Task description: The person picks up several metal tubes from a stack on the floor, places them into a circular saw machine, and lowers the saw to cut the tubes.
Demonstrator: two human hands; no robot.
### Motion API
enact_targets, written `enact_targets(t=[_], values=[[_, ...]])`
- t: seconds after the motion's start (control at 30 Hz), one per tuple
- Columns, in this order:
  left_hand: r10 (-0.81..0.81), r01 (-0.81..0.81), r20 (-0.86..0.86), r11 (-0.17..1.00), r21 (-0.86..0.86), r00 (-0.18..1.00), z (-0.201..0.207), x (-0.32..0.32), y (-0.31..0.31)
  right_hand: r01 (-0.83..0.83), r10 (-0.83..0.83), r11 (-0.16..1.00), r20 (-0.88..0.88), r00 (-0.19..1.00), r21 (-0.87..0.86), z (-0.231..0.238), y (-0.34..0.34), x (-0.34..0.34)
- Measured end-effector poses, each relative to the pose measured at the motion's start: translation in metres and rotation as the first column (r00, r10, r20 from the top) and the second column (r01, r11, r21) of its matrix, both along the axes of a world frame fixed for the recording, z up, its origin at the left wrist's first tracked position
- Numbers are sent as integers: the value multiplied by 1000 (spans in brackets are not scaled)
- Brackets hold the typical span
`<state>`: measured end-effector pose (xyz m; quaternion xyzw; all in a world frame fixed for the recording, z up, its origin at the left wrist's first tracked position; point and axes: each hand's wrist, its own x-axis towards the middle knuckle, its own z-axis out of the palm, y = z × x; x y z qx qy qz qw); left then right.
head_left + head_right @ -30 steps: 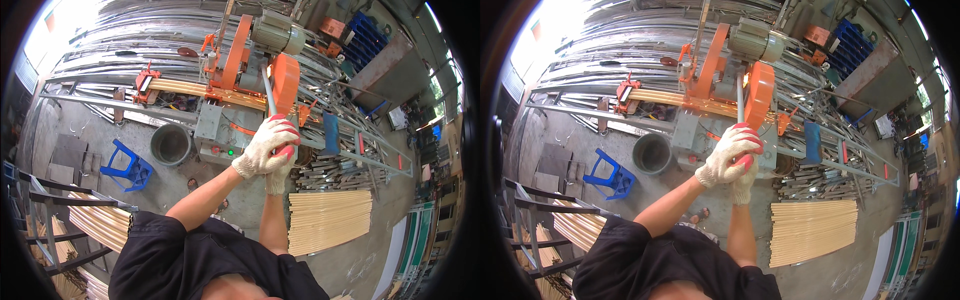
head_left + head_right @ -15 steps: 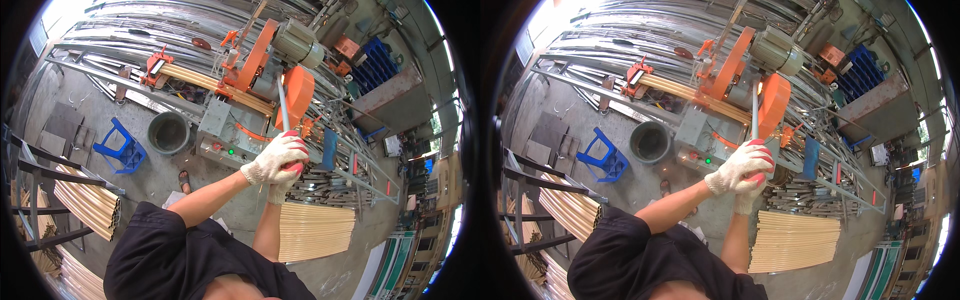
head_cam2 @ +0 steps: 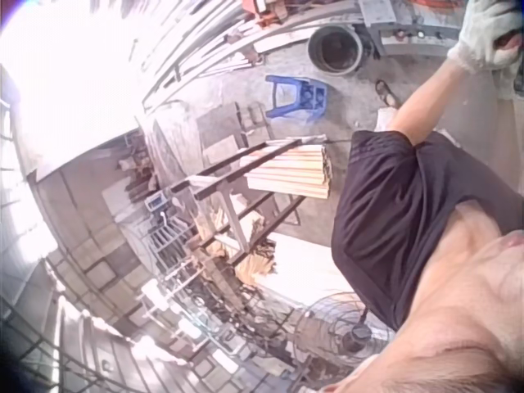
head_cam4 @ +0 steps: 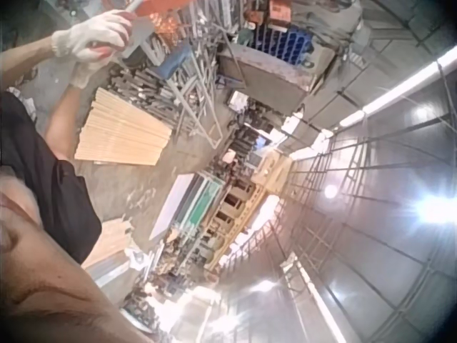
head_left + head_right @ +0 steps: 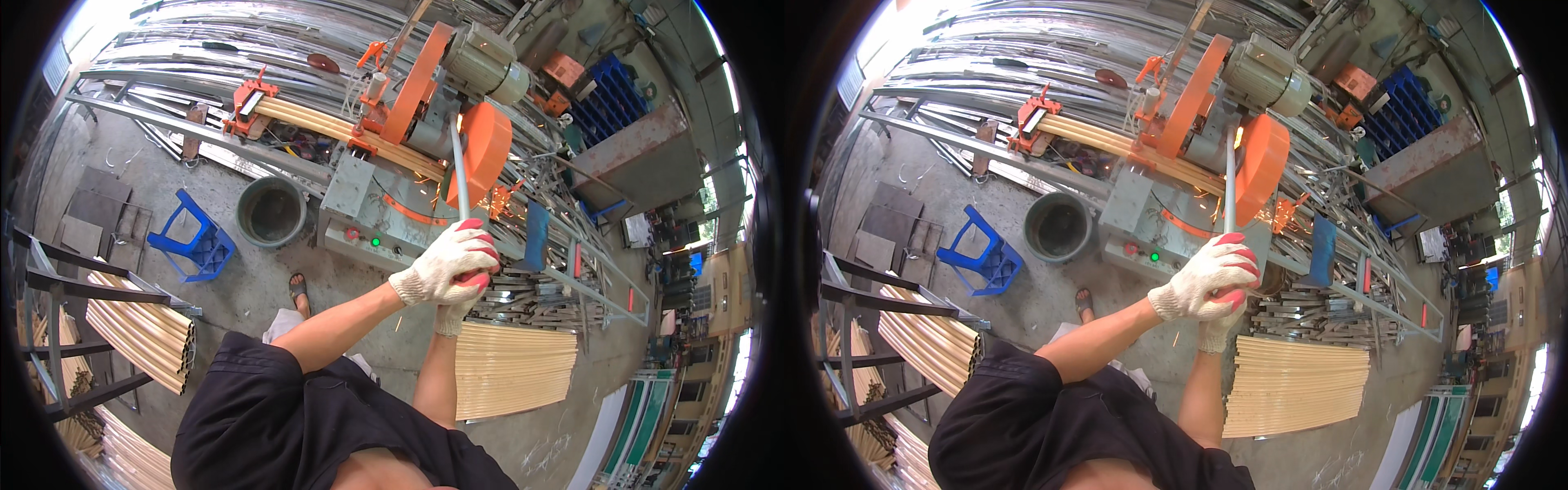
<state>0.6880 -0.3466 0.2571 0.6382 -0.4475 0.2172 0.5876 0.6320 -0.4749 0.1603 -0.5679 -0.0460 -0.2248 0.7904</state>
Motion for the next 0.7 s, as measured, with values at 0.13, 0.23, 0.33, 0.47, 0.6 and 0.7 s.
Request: enact_targets(t=[0.13, 0.23, 0.33, 0.47, 0.6, 0.7], values=[[-11, 11, 2, 1000, 0, 1000, -7, -2, 0, -89, 84, 981, 39, 996, 172, -4, 1, -2], [-2, 2, -8, 1000, 1, 1000, -10, -3, 0, -97, 93, 968, 27, 995, 233, -7, 2, -3], [-5, 5, -10, 1000, 6, 1000, -13, -4, 0, -82, 80, 983, 19, 997, 166, -18, -3, -5], [-9, 10, -6, 1000, 22, 1000, -16, -4, -1, -37, 52, 985, -82, 995, 169, -24, -5, -6], [-41, 43, -43, 998, 44, 998, -30, -15, 0, -29, 20, 995, -96, 995, -91, -53, -20, -20], [-51, 60, -105, 995, 79, 993, -50, -22, 12, 7, 5, 999, -228, 974, 51, -31, 15, -31]])
